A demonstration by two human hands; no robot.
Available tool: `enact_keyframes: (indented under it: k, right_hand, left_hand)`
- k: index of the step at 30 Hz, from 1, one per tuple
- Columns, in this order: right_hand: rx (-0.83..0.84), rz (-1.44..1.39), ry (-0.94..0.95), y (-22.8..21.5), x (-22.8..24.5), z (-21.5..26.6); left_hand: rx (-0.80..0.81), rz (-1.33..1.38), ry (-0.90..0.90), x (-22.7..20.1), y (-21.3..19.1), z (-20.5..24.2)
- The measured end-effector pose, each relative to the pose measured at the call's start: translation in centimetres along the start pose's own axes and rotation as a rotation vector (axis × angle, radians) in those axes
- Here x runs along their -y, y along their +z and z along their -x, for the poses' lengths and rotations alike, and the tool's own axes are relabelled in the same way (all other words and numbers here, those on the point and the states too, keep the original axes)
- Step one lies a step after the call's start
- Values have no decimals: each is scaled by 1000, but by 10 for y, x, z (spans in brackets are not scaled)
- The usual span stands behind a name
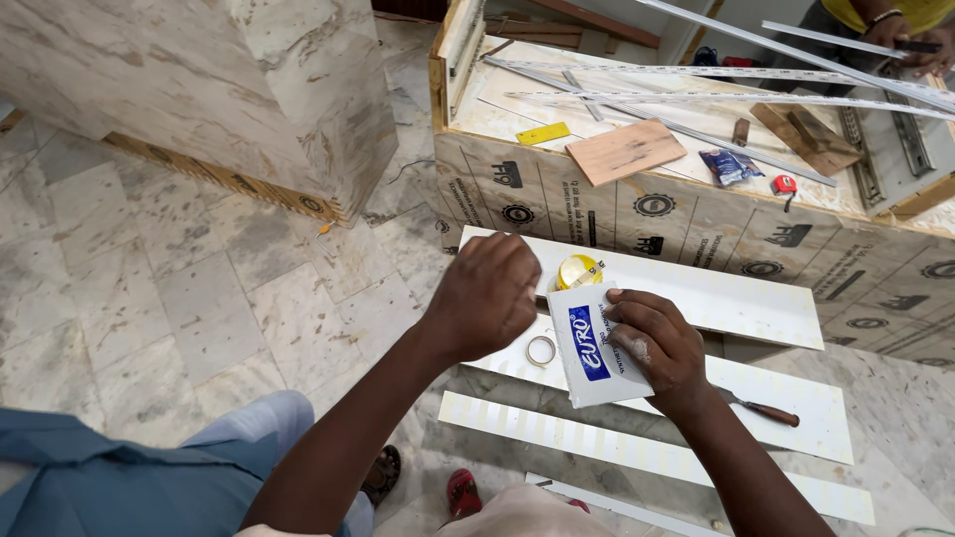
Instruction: The person opens a small packet, places it on a wooden board, then picks up a long white panel and sits on the floor. They peel off strips of masking tape from the panel's surface by hand.
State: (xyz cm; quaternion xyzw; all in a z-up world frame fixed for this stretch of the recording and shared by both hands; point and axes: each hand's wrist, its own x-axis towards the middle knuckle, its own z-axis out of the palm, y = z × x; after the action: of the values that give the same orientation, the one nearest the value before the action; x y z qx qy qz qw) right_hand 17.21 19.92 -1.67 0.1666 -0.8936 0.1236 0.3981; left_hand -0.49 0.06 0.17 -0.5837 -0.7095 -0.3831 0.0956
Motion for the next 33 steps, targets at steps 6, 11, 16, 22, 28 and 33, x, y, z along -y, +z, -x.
enact_keyframes:
  k: [6, 11, 16, 22, 28, 33]
  right_hand:
    - [6, 29, 22, 0, -7, 5]
    - [23, 30, 19, 3, -10, 3]
    - [51, 12, 6, 8, -9, 2]
    - [81, 11, -9, 11, -4, 2]
    - [94, 16, -16, 11, 2, 3]
    - [98, 0, -7, 10, 6, 4]
  left_hand:
    - [56, 86, 13, -4, -3, 6]
    - [94, 53, 137, -9, -5, 8]
    - [125, -49, 187, -9, -8, 8]
    - [158, -132, 286, -11, -12, 9]
    - [170, -210, 311, -14, -7, 12]
    - [96, -76, 243, -13, 2, 9]
